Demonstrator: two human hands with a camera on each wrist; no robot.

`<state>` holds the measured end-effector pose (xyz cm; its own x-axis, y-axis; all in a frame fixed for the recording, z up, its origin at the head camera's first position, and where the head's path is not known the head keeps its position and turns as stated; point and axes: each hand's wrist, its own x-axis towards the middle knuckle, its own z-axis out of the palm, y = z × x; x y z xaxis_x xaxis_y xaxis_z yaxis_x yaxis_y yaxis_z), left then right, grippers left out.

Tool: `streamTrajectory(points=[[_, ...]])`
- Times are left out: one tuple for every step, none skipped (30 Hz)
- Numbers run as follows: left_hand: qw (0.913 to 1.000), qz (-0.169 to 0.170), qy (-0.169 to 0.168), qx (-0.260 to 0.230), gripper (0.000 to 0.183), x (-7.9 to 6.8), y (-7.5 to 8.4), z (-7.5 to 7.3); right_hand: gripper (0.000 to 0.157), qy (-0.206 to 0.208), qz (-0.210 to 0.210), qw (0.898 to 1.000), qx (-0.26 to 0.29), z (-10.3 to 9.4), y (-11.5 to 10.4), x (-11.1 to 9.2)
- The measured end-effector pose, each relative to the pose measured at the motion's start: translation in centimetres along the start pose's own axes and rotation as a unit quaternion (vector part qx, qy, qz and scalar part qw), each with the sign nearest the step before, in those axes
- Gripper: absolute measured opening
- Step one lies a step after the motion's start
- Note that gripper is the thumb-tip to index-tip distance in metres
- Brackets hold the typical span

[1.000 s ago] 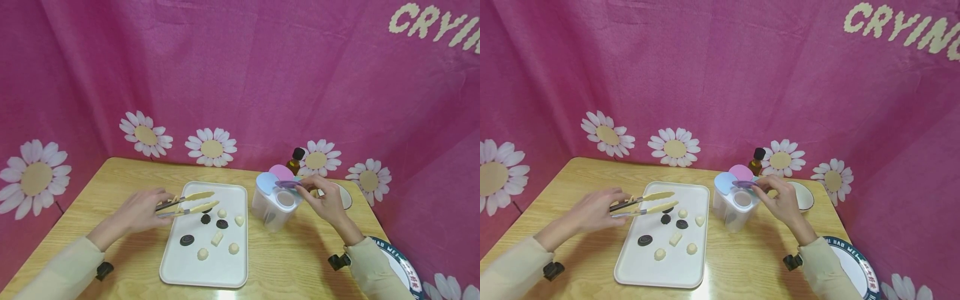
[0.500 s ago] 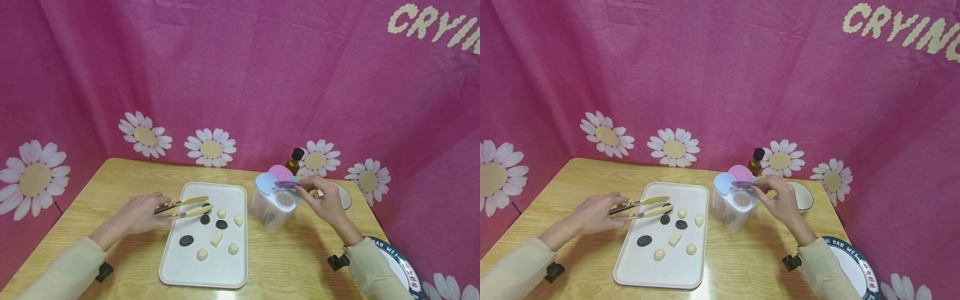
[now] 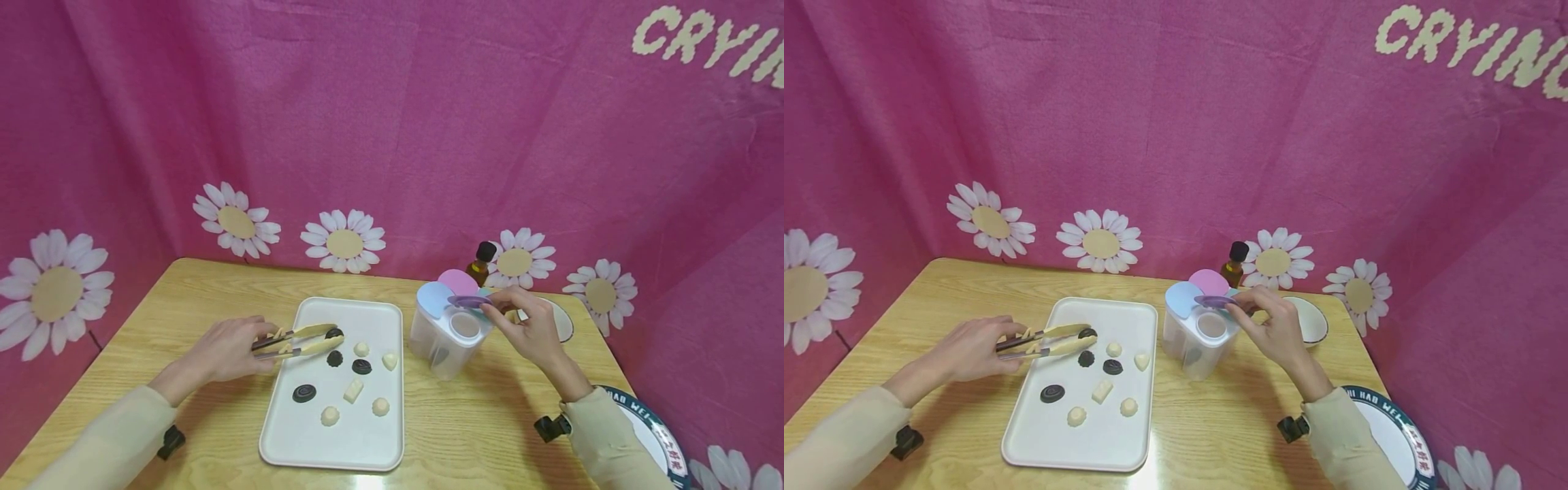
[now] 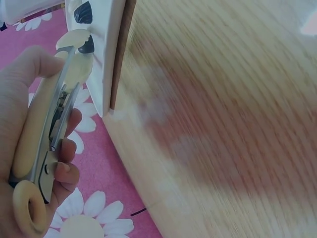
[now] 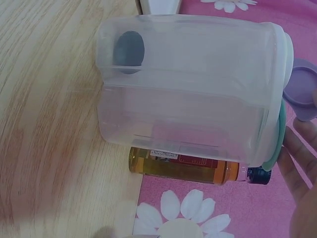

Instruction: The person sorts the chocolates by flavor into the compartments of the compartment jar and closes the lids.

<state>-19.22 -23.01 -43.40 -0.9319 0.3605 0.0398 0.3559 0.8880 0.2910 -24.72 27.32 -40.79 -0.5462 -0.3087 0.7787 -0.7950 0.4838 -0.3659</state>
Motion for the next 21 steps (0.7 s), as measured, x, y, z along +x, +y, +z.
streamTrajectory(points=[[1.0000,-0.001,0.000,0.000,0.051,0.0,0.0,0.0,0.033,0.000,0.000,1.000,0.001,0.0,0.0,0.0],[1.0000,0.001,0.000,-0.001,0.051,0.0,0.0,0.0,0.033,0.000,0.001,1.000,0.003,0.0,0.0,0.0],[1.0000,0.001,0.001,-0.001,0.051,0.0,-0.1,0.1,0.033,0.000,0.002,1.000,0.005,0.0,0.1,0.0],[1.0000,0.000,0.001,-0.002,0.051,0.0,-0.1,0.1,0.032,0.000,0.000,1.000,0.005,0.0,0.1,0.0],[1.0000,-0.001,0.002,-0.003,0.050,0.0,0.0,0.1,0.033,0.000,0.000,1.000,0.006,0.0,0.1,0.0],[1.0000,-0.002,0.003,-0.005,0.050,0.0,0.1,0.0,0.033,0.000,-0.002,1.000,0.004,0.0,0.1,0.0],[1.0000,-0.002,0.006,-0.006,0.050,0.1,0.2,-0.1,0.033,0.000,-0.002,1.000,0.004,0.1,0.1,0.0],[0.9999,-0.003,0.009,-0.008,0.050,0.1,0.3,-0.2,0.033,0.000,-0.003,1.000,0.003,0.1,0.1,0.0],[0.9999,-0.006,0.010,-0.008,0.050,0.1,0.6,-0.4,0.033,-0.001,-0.004,1.000,0.000,0.1,0.1,0.0],[0.9999,-0.006,0.013,-0.009,0.051,0.2,0.8,-0.6,0.033,-0.001,-0.005,1.000,-0.003,0.1,0.0,0.0],[0.9998,-0.005,0.017,-0.010,0.051,0.3,1.2,-0.9,0.033,0.000,-0.005,1.000,-0.004,0.1,0.0,0.0],[0.9997,-0.002,0.020,-0.011,0.052,0.4,1.6,-1.2,0.033,0.000,-0.005,1.000,-0.006,0.1,0.0,0.0],[0.9997,0.002,0.022,-0.011,0.053,0.4,2.0,-1.5,0.033,0.001,-0.005,1.000,-0.007,0.1,-0.1,0.1],[0.9996,0.006,0.024,-0.011,0.054,0.5,2.4,-1.8,0.032,0.000,-0.004,1.000,-0.008,0.0,-0.1,0.1],[0.9995,0.011,0.027,-0.007,0.054,0.6,2.9,-2.1,0.032,-0.001,-0.001,1.000,-0.008,0.0,-0.1,0.1],[0.9994,0.016,0.030,-0.007,0.055,0.6,3.4,-2.4,0.030,-0.003,0.003,1.000,-0.007,0.0,-0.1,0.1],[0.9991,0.024,0.033,-0.008,0.054,0.7,3.8,-2.6,0.029,-0.005,0.006,1.000,-0.007,-0.1,-0.1,0.1],[0.9990,0.029,0.034,-0.009,0.054,0.8,4.3,-2.9,0.028,-0.006,0.008,1.000,-0.006,-0.1,0.0,0.1],[0.9987,0.034,0.036,-0.009,0.054,0.9,4.8,-3.2,0.027,-0.008,0.011,1.000,-0.005,-0.1,0.0,0.0],[0.9984,0.040,0.038,-0.010,0.054,1.0,5.2,-3.4,0.027,-0.010,0.015,1.000,-0.004,-0.2,0.0,0.0],[0.9980,0.048,0.040,-0.013,0.054,1.1,5.7,-3.6,0.026,-0.011,0.019,1.000,-0.003,-0.2,0.0,0.0]])
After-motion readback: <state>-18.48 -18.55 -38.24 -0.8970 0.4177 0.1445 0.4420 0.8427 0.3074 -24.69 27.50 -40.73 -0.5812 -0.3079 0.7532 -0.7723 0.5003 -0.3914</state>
